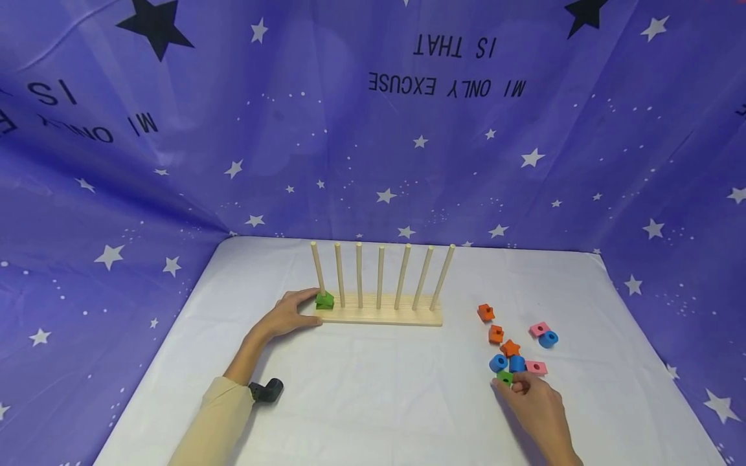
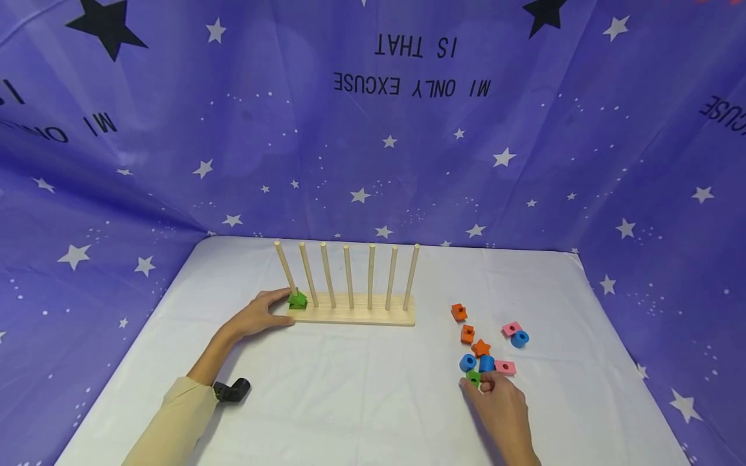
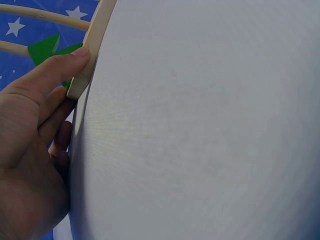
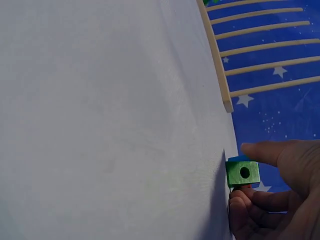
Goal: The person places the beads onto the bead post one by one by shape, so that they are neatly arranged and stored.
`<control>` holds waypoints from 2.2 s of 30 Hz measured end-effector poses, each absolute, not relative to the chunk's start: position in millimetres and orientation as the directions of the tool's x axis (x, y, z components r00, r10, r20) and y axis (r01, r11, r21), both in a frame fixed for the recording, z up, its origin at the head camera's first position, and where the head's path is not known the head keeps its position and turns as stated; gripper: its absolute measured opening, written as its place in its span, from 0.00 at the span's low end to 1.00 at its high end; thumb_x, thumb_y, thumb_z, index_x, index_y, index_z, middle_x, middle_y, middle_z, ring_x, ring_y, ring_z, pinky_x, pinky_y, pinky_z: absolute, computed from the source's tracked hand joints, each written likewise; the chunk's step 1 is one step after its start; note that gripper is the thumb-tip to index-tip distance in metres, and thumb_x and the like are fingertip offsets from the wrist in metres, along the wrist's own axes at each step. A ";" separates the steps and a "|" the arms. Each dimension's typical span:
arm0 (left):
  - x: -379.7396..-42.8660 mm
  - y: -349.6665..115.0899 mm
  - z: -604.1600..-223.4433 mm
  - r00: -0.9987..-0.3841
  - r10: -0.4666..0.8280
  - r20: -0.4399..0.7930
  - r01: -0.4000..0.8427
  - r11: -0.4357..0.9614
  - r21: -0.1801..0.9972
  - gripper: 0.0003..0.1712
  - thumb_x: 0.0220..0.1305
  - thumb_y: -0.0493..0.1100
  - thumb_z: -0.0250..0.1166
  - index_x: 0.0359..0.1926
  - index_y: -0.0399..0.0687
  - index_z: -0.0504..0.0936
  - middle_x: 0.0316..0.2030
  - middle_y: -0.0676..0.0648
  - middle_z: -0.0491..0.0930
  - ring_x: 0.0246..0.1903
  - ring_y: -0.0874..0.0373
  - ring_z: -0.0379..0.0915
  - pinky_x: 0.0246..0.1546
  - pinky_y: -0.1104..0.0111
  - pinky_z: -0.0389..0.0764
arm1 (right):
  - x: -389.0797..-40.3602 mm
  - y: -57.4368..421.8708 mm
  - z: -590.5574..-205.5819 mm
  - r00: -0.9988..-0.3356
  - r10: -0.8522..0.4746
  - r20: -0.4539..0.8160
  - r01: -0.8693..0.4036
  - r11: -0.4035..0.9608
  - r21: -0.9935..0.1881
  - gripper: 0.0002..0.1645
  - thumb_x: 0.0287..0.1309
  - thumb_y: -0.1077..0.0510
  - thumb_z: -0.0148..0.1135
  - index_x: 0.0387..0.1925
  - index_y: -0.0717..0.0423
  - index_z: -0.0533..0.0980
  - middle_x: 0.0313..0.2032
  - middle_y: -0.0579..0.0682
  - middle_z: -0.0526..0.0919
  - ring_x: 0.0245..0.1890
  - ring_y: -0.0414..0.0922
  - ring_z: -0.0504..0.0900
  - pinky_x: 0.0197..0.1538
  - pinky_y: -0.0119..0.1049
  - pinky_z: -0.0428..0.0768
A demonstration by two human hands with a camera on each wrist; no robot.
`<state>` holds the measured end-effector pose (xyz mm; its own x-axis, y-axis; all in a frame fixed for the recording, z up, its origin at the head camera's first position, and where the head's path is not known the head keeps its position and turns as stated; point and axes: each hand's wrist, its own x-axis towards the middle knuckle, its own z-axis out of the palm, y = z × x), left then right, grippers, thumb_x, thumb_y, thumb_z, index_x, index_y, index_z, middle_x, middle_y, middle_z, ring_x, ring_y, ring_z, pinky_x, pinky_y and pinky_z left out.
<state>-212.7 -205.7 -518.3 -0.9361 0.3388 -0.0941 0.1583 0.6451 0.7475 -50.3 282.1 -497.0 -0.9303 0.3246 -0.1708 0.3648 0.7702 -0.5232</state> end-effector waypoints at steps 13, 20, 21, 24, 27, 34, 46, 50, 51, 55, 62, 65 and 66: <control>-212.8 -203.7 -517.3 -0.935 0.343 -0.092 0.164 0.646 0.746 0.46 0.56 0.53 0.75 0.72 0.45 0.68 0.69 0.37 0.66 0.68 0.36 0.54 0.65 0.34 0.53 | -46.1 283.2 -474.4 -0.946 0.315 0.075 0.211 0.775 -0.596 0.15 0.53 0.59 0.71 0.40 0.66 0.81 0.28 0.48 0.84 0.33 0.49 0.83 0.36 0.35 0.79; -213.3 -205.8 -517.2 -0.936 0.341 -0.089 0.167 0.651 0.741 0.45 0.56 0.52 0.75 0.72 0.45 0.68 0.69 0.37 0.66 0.68 0.36 0.54 0.65 0.34 0.53 | -63.4 266.9 -443.9 -0.935 0.243 0.258 0.010 0.745 -0.667 0.14 0.53 0.61 0.72 0.42 0.58 0.82 0.33 0.49 0.87 0.36 0.46 0.86 0.38 0.17 0.75; -213.3 -205.9 -517.1 -0.936 0.342 -0.088 0.168 0.649 0.742 0.46 0.56 0.52 0.75 0.72 0.45 0.68 0.69 0.37 0.66 0.68 0.36 0.54 0.65 0.34 0.53 | -66.7 263.1 -440.1 -0.937 0.229 0.265 -0.012 0.734 -0.679 0.14 0.54 0.61 0.72 0.43 0.58 0.82 0.35 0.50 0.87 0.37 0.45 0.86 0.38 0.17 0.76; -213.6 -206.1 -517.3 -0.935 0.344 -0.085 0.171 0.647 0.744 0.45 0.56 0.52 0.75 0.72 0.45 0.68 0.69 0.37 0.66 0.68 0.36 0.54 0.64 0.34 0.53 | -77.0 250.3 -430.5 -0.944 0.178 0.277 -0.085 0.681 -0.728 0.14 0.54 0.63 0.71 0.43 0.57 0.81 0.38 0.50 0.87 0.38 0.39 0.85 0.41 0.19 0.78; -213.5 -206.2 -517.1 -0.934 0.347 -0.084 0.170 0.641 0.748 0.45 0.56 0.52 0.75 0.72 0.45 0.68 0.69 0.37 0.66 0.68 0.36 0.54 0.65 0.34 0.52 | -88.6 235.9 -422.7 -0.942 0.104 0.319 -0.189 0.620 -0.761 0.16 0.53 0.66 0.71 0.45 0.57 0.80 0.40 0.49 0.87 0.39 0.36 0.84 0.43 0.23 0.80; -213.8 -205.7 -517.8 -0.932 0.354 -0.081 0.177 0.637 0.750 0.45 0.56 0.51 0.75 0.72 0.45 0.69 0.69 0.37 0.67 0.67 0.36 0.55 0.64 0.34 0.53 | -115.8 196.8 -402.2 -0.903 -0.060 0.425 -0.405 0.445 -0.798 0.20 0.52 0.74 0.70 0.48 0.61 0.80 0.44 0.52 0.84 0.46 0.45 0.84 0.49 0.28 0.80; -214.1 -205.5 -518.7 -0.934 0.347 -0.087 0.166 0.637 0.753 0.45 0.56 0.51 0.75 0.71 0.45 0.69 0.69 0.37 0.67 0.68 0.36 0.54 0.65 0.34 0.51 | -157.2 117.0 -369.5 -0.868 -0.211 0.450 -0.482 0.137 -0.865 0.21 0.56 0.72 0.67 0.53 0.66 0.77 0.48 0.58 0.81 0.50 0.51 0.82 0.55 0.35 0.79; -214.6 -205.1 -519.5 -0.934 0.346 -0.086 0.166 0.637 0.753 0.45 0.56 0.51 0.75 0.71 0.46 0.69 0.69 0.38 0.67 0.68 0.37 0.54 0.65 0.35 0.52 | -169.9 88.7 -357.6 -0.842 -0.249 0.478 -0.506 0.059 -0.860 0.19 0.57 0.72 0.67 0.51 0.68 0.78 0.47 0.59 0.82 0.49 0.52 0.82 0.54 0.39 0.80; -214.7 -204.9 -519.3 -0.934 0.346 -0.085 0.167 0.635 0.754 0.44 0.56 0.51 0.75 0.71 0.46 0.69 0.69 0.38 0.67 0.68 0.37 0.54 0.66 0.35 0.52 | -172.6 81.8 -354.4 -0.839 -0.256 0.480 -0.506 0.043 -0.862 0.18 0.57 0.71 0.67 0.51 0.68 0.79 0.47 0.59 0.82 0.49 0.52 0.82 0.54 0.39 0.80; -215.2 -205.4 -519.1 -0.935 0.346 -0.077 0.173 0.634 0.754 0.44 0.56 0.51 0.76 0.71 0.46 0.70 0.69 0.38 0.67 0.68 0.37 0.55 0.66 0.35 0.52 | -183.3 54.4 -347.1 -0.837 -0.274 0.474 -0.499 0.026 -0.866 0.18 0.59 0.70 0.67 0.52 0.67 0.79 0.47 0.58 0.83 0.49 0.50 0.83 0.54 0.38 0.80; -215.4 -206.3 -520.1 -0.934 0.344 -0.094 0.158 0.637 0.754 0.45 0.56 0.53 0.75 0.72 0.46 0.69 0.69 0.37 0.66 0.68 0.36 0.54 0.65 0.34 0.52 | -195.3 15.3 -347.5 -0.854 -0.228 0.467 -0.504 0.142 -0.852 0.19 0.60 0.67 0.67 0.53 0.63 0.79 0.49 0.55 0.84 0.53 0.46 0.82 0.60 0.35 0.75; -215.0 -206.2 -520.0 -0.935 0.340 -0.098 0.150 0.633 0.759 0.45 0.56 0.53 0.75 0.72 0.46 0.69 0.69 0.37 0.66 0.68 0.36 0.53 0.65 0.33 0.51 | -199.3 3.8 -351.9 -0.864 -0.206 0.460 -0.497 0.199 -0.844 0.20 0.61 0.64 0.68 0.54 0.61 0.78 0.50 0.54 0.84 0.52 0.46 0.81 0.56 0.39 0.77; -215.1 -206.0 -520.1 -0.935 0.340 -0.099 0.150 0.633 0.759 0.45 0.56 0.54 0.75 0.72 0.47 0.69 0.69 0.37 0.66 0.68 0.36 0.53 0.65 0.33 0.52 | -200.9 0.3 -354.2 -0.866 -0.198 0.459 -0.495 0.217 -0.842 0.20 0.61 0.64 0.68 0.55 0.61 0.78 0.50 0.53 0.84 0.53 0.45 0.81 0.55 0.40 0.78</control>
